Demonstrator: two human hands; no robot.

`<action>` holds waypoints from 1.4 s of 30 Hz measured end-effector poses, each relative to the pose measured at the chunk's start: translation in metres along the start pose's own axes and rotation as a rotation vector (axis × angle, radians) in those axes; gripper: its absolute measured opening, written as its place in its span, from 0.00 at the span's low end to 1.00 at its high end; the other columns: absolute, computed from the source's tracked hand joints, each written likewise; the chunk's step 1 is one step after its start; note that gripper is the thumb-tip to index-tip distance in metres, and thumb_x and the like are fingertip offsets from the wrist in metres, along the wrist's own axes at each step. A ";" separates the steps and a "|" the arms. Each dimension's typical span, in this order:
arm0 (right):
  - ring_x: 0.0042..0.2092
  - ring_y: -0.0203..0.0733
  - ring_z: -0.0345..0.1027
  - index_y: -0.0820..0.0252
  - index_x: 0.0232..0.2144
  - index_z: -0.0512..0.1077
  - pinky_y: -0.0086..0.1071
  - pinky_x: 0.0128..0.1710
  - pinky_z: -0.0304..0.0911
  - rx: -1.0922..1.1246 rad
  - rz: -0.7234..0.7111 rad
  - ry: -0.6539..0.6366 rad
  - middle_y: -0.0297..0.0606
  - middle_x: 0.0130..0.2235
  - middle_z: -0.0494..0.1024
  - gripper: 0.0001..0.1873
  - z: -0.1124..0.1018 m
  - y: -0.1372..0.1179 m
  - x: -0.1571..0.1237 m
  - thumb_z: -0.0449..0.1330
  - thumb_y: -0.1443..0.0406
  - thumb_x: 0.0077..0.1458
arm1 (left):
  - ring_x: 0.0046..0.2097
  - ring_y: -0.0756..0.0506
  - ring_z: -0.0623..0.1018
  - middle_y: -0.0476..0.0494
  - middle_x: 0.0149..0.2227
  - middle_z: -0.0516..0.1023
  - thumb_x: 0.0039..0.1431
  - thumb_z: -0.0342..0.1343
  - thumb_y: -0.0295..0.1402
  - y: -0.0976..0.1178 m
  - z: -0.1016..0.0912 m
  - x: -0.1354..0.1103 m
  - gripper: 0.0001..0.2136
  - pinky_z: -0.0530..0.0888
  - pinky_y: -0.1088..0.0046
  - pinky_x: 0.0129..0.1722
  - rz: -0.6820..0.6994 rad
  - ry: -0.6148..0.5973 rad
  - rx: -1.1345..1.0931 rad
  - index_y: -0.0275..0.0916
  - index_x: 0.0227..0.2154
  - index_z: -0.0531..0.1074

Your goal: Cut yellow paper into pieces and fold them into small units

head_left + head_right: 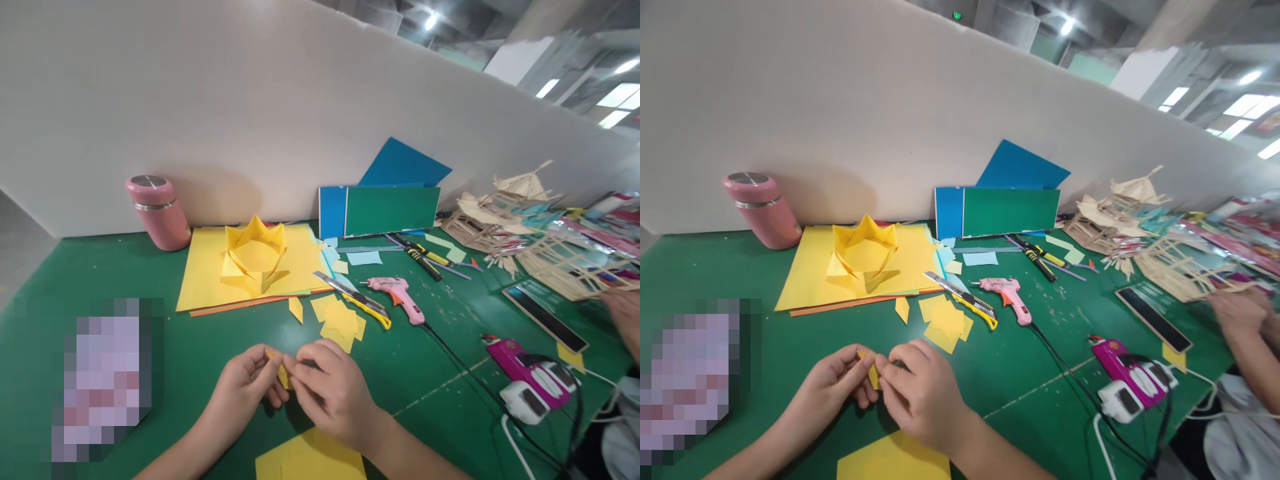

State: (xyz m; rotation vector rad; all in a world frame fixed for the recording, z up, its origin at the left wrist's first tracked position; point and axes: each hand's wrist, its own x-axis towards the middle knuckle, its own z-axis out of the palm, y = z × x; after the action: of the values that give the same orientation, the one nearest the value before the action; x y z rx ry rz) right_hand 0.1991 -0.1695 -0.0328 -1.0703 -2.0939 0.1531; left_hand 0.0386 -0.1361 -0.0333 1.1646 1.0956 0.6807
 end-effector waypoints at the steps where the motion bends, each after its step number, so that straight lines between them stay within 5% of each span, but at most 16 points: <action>1: 0.31 0.40 0.63 0.61 0.40 0.74 0.34 0.31 0.63 0.034 0.018 0.014 0.41 0.30 0.72 0.14 0.000 0.000 0.000 0.49 0.69 0.60 | 0.17 0.50 0.70 0.49 0.15 0.73 0.44 0.58 0.53 -0.001 0.000 0.000 0.20 0.68 0.75 0.19 0.006 0.000 0.003 0.38 0.21 0.68; 7: 0.30 0.36 0.67 0.58 0.29 0.75 0.29 0.29 0.64 0.456 0.378 0.082 0.36 0.28 0.72 0.07 0.007 0.005 -0.002 0.57 0.65 0.55 | 0.17 0.51 0.70 0.50 0.14 0.72 0.46 0.57 0.52 -0.001 0.000 -0.001 0.19 0.68 0.76 0.19 0.023 -0.017 0.028 0.38 0.22 0.68; 13: 0.25 0.32 0.61 0.59 0.25 0.67 0.25 0.24 0.58 0.750 0.694 -0.043 0.30 0.23 0.67 0.06 0.010 0.007 0.001 0.60 0.63 0.48 | 0.18 0.51 0.70 0.50 0.15 0.72 0.46 0.57 0.51 -0.002 0.001 -0.001 0.19 0.68 0.75 0.21 0.045 -0.020 0.037 0.37 0.23 0.70; 25: 0.22 0.29 0.52 0.59 0.22 0.63 0.23 0.22 0.51 0.816 0.734 -0.180 0.25 0.20 0.60 0.09 0.007 0.010 0.002 0.61 0.63 0.46 | 0.17 0.53 0.65 0.53 0.14 0.68 0.47 0.55 0.50 -0.003 0.002 -0.004 0.18 0.64 0.77 0.19 0.039 -0.034 0.072 0.38 0.24 0.68; 29: 0.21 0.28 0.52 0.59 0.22 0.62 0.23 0.21 0.50 0.818 0.699 -0.178 0.25 0.20 0.60 0.08 0.007 0.010 0.000 0.59 0.66 0.45 | 0.14 0.55 0.59 0.58 0.11 0.62 0.45 0.56 0.48 -0.005 0.002 -0.004 0.16 0.56 0.79 0.15 0.031 0.002 0.074 0.39 0.22 0.65; 42: 0.21 0.29 0.51 0.58 0.22 0.60 0.23 0.20 0.49 0.787 0.655 -0.156 0.25 0.20 0.60 0.08 0.010 0.013 -0.004 0.58 0.68 0.44 | 0.14 0.56 0.59 0.60 0.13 0.59 0.40 0.59 0.48 0.005 0.002 -0.003 0.17 0.56 0.80 0.14 -0.013 -0.019 0.047 0.38 0.21 0.67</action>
State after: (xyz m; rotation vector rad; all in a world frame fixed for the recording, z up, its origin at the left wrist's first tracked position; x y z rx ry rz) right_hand 0.2019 -0.1618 -0.0474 -1.1915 -1.4808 1.2891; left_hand 0.0401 -0.1380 -0.0275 1.2012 1.1077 0.6360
